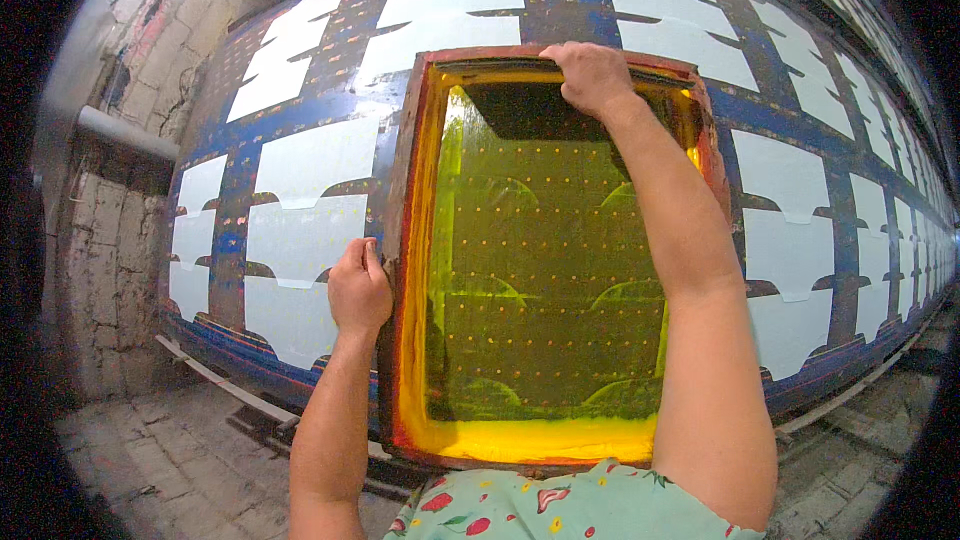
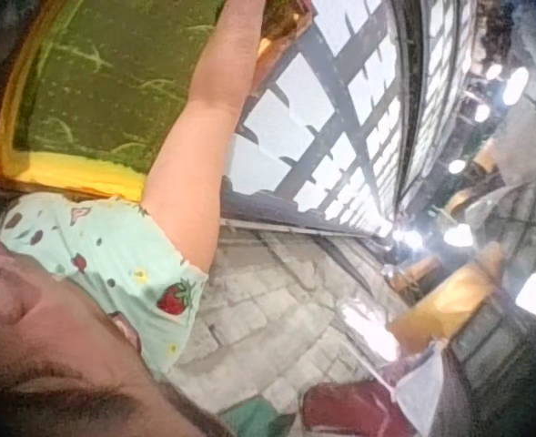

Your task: The person holds a rectangular screen-printing frame and repeatedly pulls a squeegee across a green viscous substance to spread it evenly. The person adjusts the frame position and continues the squeegee strokes throughout the clip.

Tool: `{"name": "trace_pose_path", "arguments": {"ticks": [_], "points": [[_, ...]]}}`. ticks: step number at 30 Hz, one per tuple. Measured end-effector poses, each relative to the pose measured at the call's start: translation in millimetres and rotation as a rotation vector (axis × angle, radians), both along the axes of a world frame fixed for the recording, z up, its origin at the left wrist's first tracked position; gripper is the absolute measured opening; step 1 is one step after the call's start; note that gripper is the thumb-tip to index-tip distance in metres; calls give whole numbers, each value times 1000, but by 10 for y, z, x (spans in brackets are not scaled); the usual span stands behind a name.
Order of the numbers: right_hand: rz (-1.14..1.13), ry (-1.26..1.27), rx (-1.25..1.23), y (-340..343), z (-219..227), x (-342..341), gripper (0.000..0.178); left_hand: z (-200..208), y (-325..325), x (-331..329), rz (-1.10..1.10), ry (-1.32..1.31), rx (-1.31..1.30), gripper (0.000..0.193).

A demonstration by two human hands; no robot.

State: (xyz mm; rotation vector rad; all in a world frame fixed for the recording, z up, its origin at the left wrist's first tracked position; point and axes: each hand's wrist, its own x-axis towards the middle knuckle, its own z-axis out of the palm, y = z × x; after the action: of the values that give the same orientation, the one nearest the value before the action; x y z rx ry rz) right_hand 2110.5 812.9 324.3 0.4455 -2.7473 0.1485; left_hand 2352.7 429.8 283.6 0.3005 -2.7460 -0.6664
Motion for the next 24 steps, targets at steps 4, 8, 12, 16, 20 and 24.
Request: {"name": "trace_pose_path", "arguments": {"ticks": [4, 8, 12, 16, 20, 24], "points": [[-20, -163, 64, 56, 121, -82, 54, 6, 3, -1, -1, -7, 20, 27], [-41, -302, 80, 73, 278, -35, 56, 47, 17, 5, 0, -10, 8, 28], [58, -369, 157, -15, 280, 448, 55, 28, -22, 16, -22, -45, -14, 31], [88, -427, 106, -224, 263, 1391, 57, -34, -79, 14, -69, -14, -15, 32], [35, -507, 92, -490, 274, 2407, 54, -58, -144, 8, -101, 22, -31, 36], [44, -500, 92, -685, 116, 3313, 44, -57, -161, 57, -118, 30, 11, 44]]}}
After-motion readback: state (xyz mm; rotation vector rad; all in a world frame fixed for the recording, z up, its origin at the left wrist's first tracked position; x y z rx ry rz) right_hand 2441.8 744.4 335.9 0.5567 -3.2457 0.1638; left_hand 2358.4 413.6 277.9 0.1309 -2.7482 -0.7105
